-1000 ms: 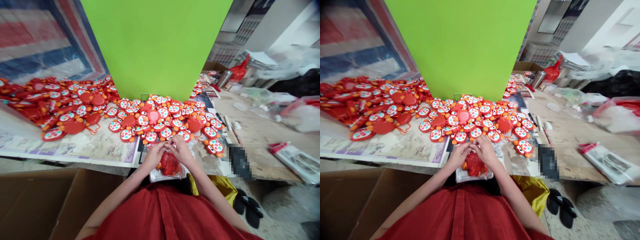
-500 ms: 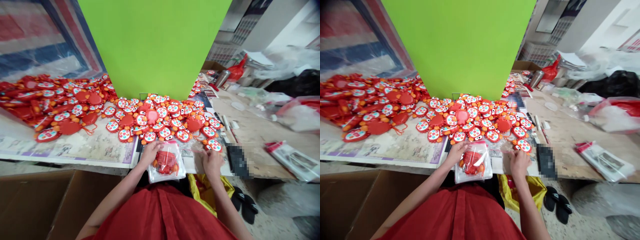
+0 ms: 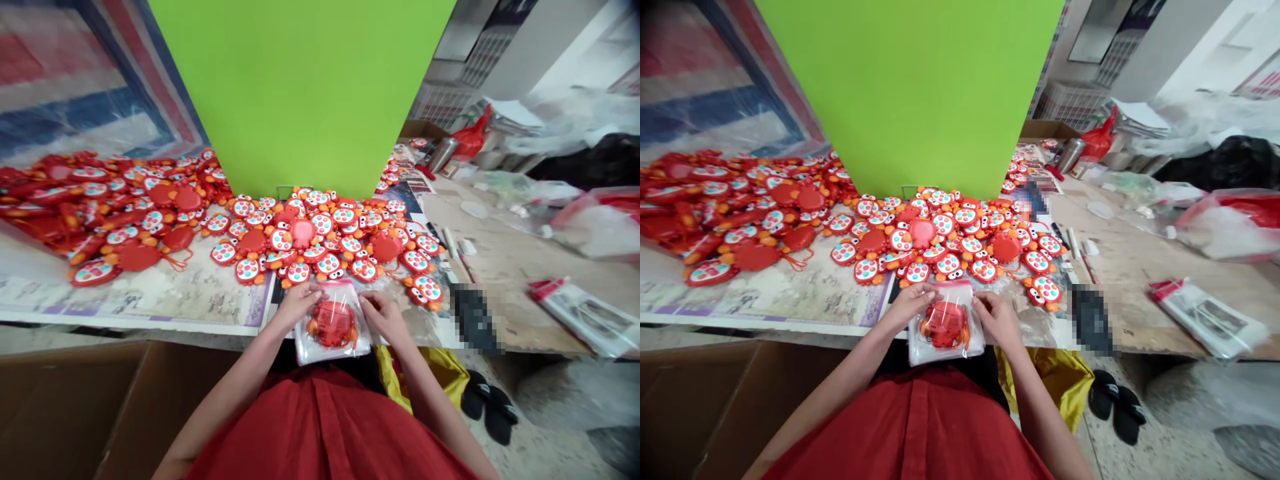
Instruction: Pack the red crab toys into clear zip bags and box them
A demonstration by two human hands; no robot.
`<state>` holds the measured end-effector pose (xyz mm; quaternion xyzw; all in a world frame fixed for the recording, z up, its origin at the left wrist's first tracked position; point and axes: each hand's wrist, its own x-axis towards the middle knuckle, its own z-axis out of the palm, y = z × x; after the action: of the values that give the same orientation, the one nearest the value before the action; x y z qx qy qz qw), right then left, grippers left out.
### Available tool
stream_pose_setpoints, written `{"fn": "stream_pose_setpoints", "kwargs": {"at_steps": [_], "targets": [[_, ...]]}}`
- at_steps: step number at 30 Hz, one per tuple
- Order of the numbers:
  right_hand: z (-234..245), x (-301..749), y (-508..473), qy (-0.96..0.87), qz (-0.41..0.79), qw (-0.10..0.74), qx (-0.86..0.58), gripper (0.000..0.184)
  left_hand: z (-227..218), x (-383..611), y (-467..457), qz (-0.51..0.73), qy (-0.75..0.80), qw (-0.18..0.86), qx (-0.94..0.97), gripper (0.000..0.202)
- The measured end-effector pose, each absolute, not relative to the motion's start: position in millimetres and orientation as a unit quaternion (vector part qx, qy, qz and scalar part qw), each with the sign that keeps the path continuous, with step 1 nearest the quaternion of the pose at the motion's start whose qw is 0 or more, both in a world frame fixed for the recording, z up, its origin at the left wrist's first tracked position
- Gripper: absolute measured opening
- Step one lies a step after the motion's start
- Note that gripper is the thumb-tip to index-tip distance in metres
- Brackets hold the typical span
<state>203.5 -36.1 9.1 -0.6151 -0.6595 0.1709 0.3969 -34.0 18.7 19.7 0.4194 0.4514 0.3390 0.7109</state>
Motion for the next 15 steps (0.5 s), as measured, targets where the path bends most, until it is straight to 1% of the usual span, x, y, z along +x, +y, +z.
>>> {"fn": "stream_pose_setpoints", "kwargs": {"at_steps": [2,4,7,9,10,12,15], "targets": [[5,207,-32,-0.655,0.156,0.392,-0.628,0.026,20,-37,18,0.347,0.447,0.712,0.416,0.045],[-2,224,-34,-0.644,0.102,0.375,-0.659,0.027,18,-40,19,0.359,0.445,0.705,0.418,0.046],[-14,260,-49,-0.645,-0.027,0.290,-0.707,0.026,15,-43,21,0.372,0.445,0.696,0.423,0.046],[-21,281,-65,-0.632,-0.102,0.231,-0.733,0.029,14,-43,22,0.376,0.442,0.694,0.427,0.045],[-22,288,-73,-0.619,-0.131,0.215,-0.744,0.031,14,-43,23,0.376,0.440,0.694,0.429,0.045],[-20,296,-84,-0.587,-0.168,0.227,-0.759,0.031,15,-42,23,0.375,0.435,0.694,0.434,0.045],[-8,292,-88,-0.545,-0.176,0.311,-0.758,0.028,19,-42,22,0.373,0.435,0.693,0.439,0.044]]}}
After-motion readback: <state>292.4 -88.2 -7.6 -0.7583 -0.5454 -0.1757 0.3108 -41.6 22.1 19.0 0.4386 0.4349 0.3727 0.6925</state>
